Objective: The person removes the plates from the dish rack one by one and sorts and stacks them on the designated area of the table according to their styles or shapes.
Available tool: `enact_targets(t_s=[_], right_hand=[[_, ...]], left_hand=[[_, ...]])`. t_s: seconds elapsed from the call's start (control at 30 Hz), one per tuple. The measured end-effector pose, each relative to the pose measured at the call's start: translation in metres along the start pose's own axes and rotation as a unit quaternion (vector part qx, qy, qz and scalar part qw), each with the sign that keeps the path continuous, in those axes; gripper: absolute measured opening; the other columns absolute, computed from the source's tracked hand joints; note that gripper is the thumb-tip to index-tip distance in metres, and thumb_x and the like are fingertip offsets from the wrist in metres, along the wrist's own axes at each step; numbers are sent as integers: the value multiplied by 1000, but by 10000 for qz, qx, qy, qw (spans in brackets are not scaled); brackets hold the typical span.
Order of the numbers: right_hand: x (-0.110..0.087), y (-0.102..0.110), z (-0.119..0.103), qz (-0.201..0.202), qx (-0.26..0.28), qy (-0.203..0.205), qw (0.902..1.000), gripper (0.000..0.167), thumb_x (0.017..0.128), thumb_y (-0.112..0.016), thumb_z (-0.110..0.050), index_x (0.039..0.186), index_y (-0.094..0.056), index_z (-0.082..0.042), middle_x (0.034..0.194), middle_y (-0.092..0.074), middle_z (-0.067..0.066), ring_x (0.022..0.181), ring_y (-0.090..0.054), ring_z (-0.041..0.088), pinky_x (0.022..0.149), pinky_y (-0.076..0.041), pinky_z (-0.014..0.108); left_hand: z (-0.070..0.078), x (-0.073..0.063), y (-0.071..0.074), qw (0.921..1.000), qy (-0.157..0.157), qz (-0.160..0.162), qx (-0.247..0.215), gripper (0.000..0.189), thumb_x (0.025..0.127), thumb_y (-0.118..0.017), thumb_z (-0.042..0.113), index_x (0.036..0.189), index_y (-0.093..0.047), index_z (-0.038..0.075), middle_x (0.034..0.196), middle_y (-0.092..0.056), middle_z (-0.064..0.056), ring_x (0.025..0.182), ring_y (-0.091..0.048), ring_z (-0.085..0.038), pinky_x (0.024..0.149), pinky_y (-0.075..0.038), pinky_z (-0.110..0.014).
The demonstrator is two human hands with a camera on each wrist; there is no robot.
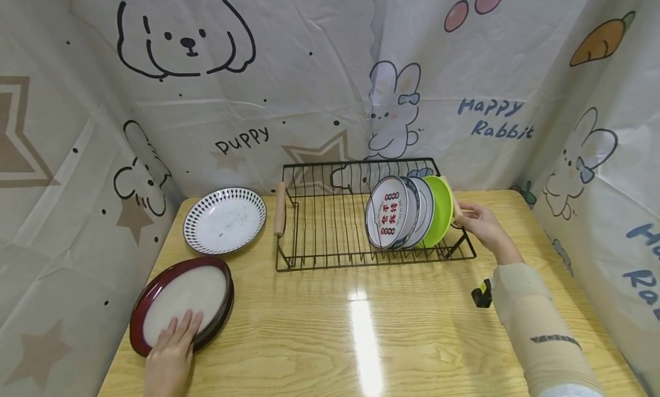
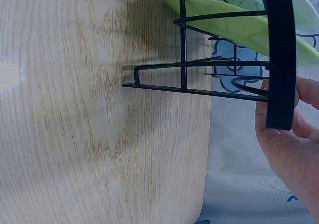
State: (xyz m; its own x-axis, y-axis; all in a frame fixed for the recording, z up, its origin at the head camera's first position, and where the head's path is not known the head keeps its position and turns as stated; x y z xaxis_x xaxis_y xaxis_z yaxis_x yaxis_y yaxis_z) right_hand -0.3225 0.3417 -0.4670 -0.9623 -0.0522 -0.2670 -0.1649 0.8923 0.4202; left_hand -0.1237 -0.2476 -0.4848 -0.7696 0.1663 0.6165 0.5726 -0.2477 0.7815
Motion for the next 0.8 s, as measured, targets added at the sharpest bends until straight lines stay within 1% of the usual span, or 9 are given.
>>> enact_targets(t_s=[0.17,0.27,0.5,0.7,0.8], right_hand=[[-1,0,1,-15,1,-28,10000,59,97,-42,-24,143,-19,3,132,-34,32,120,-36,41,102,-28,54],[0,0,1,-34,32,21,10000,59,97,-42,-25,143,-19,4,132,-34,32,120,-36,42,102,-28,55],[1,1,0,-17,60,44,10000,59,97,-43,-24,143,-19,4,132,-34,32,121,-35,42,102,-28,54],[0,0,0,-15,73,1,10000,59,97,-42,-24,143,-19,4,132,-34,32,120,-35,41,102,-27,55],[0,0,0,-21,66,-24,10000,59,97,-41,-25,143,-18,4,133,-33,33,121,-35,41,102,-27,55]], left_hand=[[1,0,-2,9999,-83,-84,80,48,57,-65,-4,105,-67,3,105,-64,-21,86,-61,-45,67,-46,-60],[2,0,-3,9998,-129,-120,120,48,58,-63,-3,105,-67,3,105,-64,-21,86,-61,-45,67,-46,-60],[5,2,-5,9994,-146,-192,229,41,64,-56,1,104,-67,3,104,-64,-21,87,-60,-46,68,-46,-61],[5,1,-10,9989,-133,-283,352,38,67,-57,1,104,-67,2,104,-64,-21,88,-60,-46,67,-46,-61],[4,0,-12,9986,-124,-350,371,39,66,-58,-2,104,-68,2,105,-64,-21,88,-60,-46,67,-46,-61]])
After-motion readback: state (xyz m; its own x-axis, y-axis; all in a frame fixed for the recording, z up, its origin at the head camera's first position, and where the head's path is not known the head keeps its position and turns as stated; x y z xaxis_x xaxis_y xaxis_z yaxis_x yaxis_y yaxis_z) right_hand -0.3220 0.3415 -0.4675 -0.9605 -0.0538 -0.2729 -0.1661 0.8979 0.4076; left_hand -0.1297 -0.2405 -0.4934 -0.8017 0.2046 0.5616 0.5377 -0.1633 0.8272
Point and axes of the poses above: each hand's wrist, its own x-axis towards the middle knuckle, its own y-axis out of the back of the hand, z = x × y, the point moved 9 cm from there along x, towards the middle knuckle
